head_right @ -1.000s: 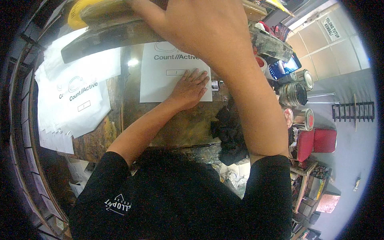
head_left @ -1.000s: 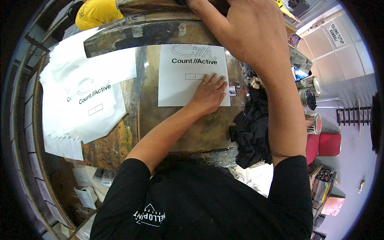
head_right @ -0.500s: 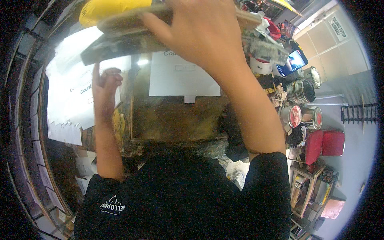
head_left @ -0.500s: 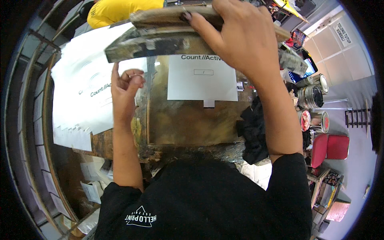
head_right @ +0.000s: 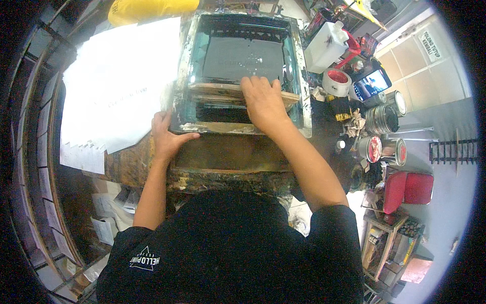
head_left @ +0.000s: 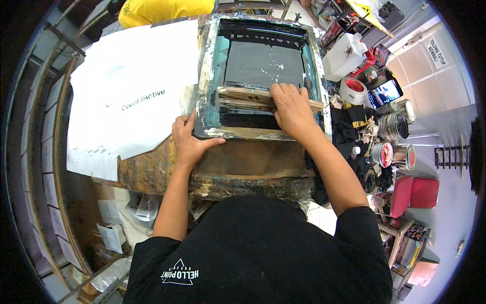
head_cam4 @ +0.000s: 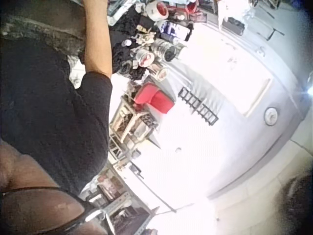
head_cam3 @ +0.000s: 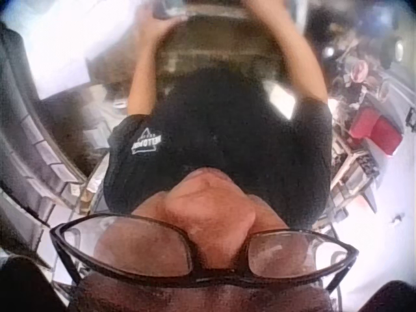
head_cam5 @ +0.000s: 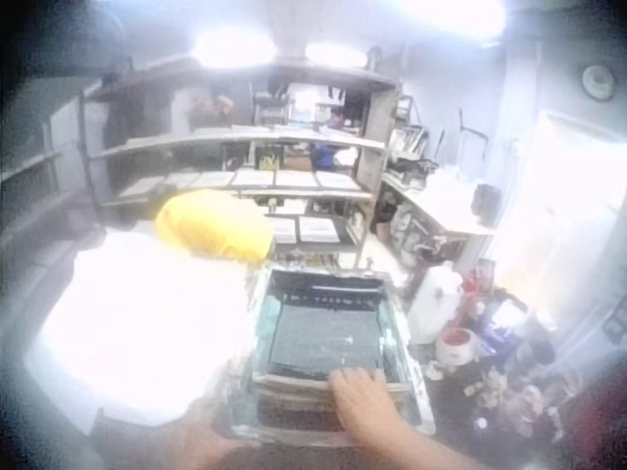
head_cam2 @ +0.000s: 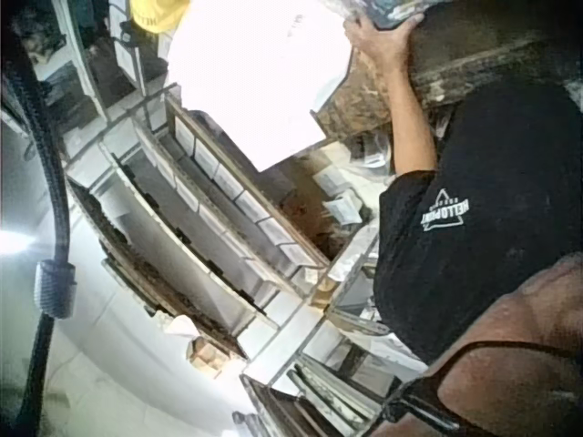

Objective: The person performs screen printing on sheets of paper by placing a sheet under a frame and using a squeegee to spread black ink across the mesh.

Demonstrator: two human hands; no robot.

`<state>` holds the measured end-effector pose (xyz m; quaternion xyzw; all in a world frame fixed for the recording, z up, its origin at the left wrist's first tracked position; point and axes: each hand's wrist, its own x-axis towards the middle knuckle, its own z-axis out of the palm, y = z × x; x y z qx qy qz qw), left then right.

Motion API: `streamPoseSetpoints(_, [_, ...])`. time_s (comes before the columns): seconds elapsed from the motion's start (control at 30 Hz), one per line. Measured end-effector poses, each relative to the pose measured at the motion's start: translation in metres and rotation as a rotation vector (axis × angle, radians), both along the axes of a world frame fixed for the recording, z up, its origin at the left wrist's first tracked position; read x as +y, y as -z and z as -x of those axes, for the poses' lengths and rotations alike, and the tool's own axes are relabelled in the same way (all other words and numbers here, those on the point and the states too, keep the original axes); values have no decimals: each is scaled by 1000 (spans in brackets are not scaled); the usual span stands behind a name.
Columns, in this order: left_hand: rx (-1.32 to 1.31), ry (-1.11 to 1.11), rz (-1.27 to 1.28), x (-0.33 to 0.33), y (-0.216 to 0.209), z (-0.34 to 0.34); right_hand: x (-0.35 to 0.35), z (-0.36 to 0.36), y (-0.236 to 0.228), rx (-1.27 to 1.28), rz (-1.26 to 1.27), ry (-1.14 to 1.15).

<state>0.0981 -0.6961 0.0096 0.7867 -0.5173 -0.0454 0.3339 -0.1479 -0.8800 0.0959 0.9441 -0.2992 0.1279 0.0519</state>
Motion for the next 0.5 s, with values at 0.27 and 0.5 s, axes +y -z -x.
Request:
streamPoseSetpoints(0.27, [-56,1,-67,-3,7,-2,9,1,10,56,-48,-8])
streamPoseSetpoints(0.5, [-87,22,-60,-5,2,-1,21,0,18,155,-32,49])
